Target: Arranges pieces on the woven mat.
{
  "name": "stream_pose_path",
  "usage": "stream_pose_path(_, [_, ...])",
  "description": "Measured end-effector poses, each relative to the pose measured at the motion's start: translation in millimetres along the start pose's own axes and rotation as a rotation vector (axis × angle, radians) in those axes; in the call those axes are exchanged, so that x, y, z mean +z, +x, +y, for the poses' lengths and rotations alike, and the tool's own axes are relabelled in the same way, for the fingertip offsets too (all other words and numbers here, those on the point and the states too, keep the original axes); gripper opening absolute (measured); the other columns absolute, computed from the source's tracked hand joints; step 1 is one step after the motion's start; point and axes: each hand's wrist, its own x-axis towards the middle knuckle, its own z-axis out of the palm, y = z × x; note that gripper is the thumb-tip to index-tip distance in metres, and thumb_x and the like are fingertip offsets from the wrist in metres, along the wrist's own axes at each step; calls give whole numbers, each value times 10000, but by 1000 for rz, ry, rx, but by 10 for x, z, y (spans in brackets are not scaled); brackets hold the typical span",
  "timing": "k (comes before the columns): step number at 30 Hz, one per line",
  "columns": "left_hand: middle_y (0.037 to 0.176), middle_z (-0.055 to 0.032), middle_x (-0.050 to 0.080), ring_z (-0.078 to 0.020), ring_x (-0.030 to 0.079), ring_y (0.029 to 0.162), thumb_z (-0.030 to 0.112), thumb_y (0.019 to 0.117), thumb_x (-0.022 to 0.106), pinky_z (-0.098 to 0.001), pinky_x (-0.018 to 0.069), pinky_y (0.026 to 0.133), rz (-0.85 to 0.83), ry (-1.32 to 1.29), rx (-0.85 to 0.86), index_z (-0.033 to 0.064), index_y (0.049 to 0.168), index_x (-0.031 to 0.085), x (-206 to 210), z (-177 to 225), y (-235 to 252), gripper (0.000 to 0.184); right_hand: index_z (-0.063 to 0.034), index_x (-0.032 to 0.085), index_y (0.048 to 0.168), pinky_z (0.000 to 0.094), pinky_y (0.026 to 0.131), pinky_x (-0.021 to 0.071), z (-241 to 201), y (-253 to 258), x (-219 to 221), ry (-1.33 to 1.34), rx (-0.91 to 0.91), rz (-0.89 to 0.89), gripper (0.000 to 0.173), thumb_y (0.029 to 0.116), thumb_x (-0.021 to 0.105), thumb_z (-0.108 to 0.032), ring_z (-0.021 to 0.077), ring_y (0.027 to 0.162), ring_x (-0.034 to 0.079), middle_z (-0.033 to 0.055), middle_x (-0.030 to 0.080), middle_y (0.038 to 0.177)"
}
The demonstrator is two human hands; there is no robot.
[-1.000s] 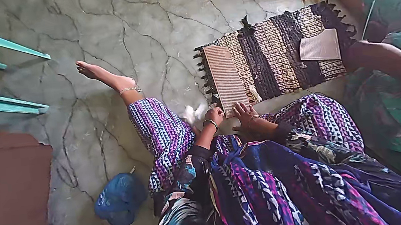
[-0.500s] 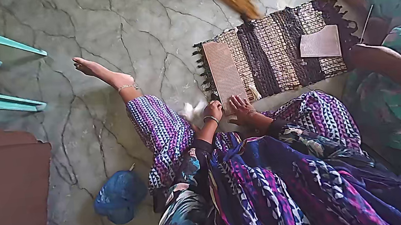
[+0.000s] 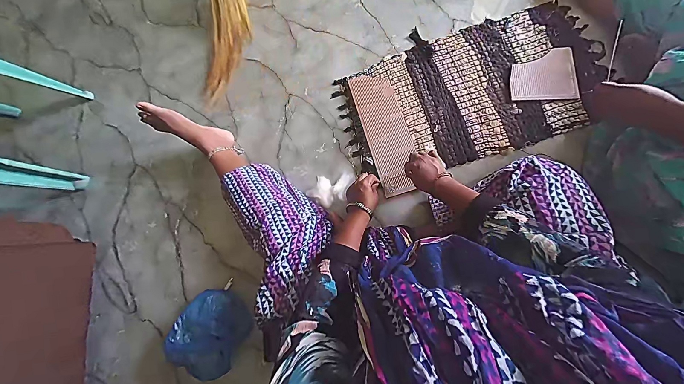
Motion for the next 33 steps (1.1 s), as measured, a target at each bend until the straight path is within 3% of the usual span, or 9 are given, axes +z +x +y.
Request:
stream_pose_path(4, [1347,-177,655,-331,615,1284,118,1065,517,-518,466,1101,0,-7,12,21,1240,702,20,-80,-14,273,-41,743,1109,573,1073,401,-40,-28,14,-20,-36,-13,201,1013,585,-120,381,1232,584,194,669,1223])
stream_pose_path(8, [1376,-195,637,-355,593,1308,174,1085,503,-545,420,1127,-76,70,89,53,1352,657,-16,-49,-55,331,-22,728,1108,578,1079,394,-89,-58,10,-20,-79,-12,203,1016,565,-98,384,1234,585,201,668,1217])
stream_pose_path(11, [1340,-205,656,-363,604,1294,131,1090,459,-554,429,1118,-113,87,98,26,1321,666,-25,-25,-77,326,-12,728,1099,582,1055,409,-91,-58,25,-27,-95,-9,189,1002,574,-64,388,1229,581,205,661,1217])
stream_pose_path(14, [1354,-202,654,-360,617,1287,105,1088,441,-549,458,1100,-55,39,63,5,1299,663,-73,-102,-58,322,-24,738,1108,627,1055,388,79,-60,-46,-22,43,37,196,976,598,-60,387,1247,581,197,665,1248])
stream_pose_path(19, [1311,-262,653,-413,627,1250,51,1064,444,-591,479,1063,144,-89,-120,-30,1338,606,-261,-380,-26,329,-3,726,1136,703,1001,420,596,-65,-344,327,419,99,301,1020,591,-246,455,1215,617,262,682,1239])
stream_pose_path(22, [1309,-248,653,-407,646,1214,153,1061,539,-603,499,1028,139,-81,-244,14,1360,600,-298,-581,56,335,23,719,1101,706,951,448,739,2,-290,415,496,51,322,998,643,-272,482,1165,628,293,685,1180])
stream_pose_path(25, [1383,-238,613,-409,612,1262,219,1024,629,-622,476,1043,129,-65,-290,58,1390,618,-255,-704,63,400,-7,718,1130,702,996,424,646,25,-241,329,553,21,359,972,674,-327,445,1206,623,259,689,1218])
stream_pose_path(29, [1452,-180,578,-373,591,1306,262,1031,612,-606,463,1075,29,-10,-336,120,1391,638,-259,-728,82,388,-18,721,1147,696,1031,389,516,-2,-276,277,529,97,392,977,676,-368,423,1233,616,236,690,1247])
stream_pose_path(33, [1359,-201,627,-360,607,1274,152,1037,576,-559,472,1075,31,-80,-315,28,1259,685,-333,-647,43,277,12,710,1141,669,1052,370,380,-65,-293,321,336,220,300,1007,644,-248,422,1233,605,248,677,1250])
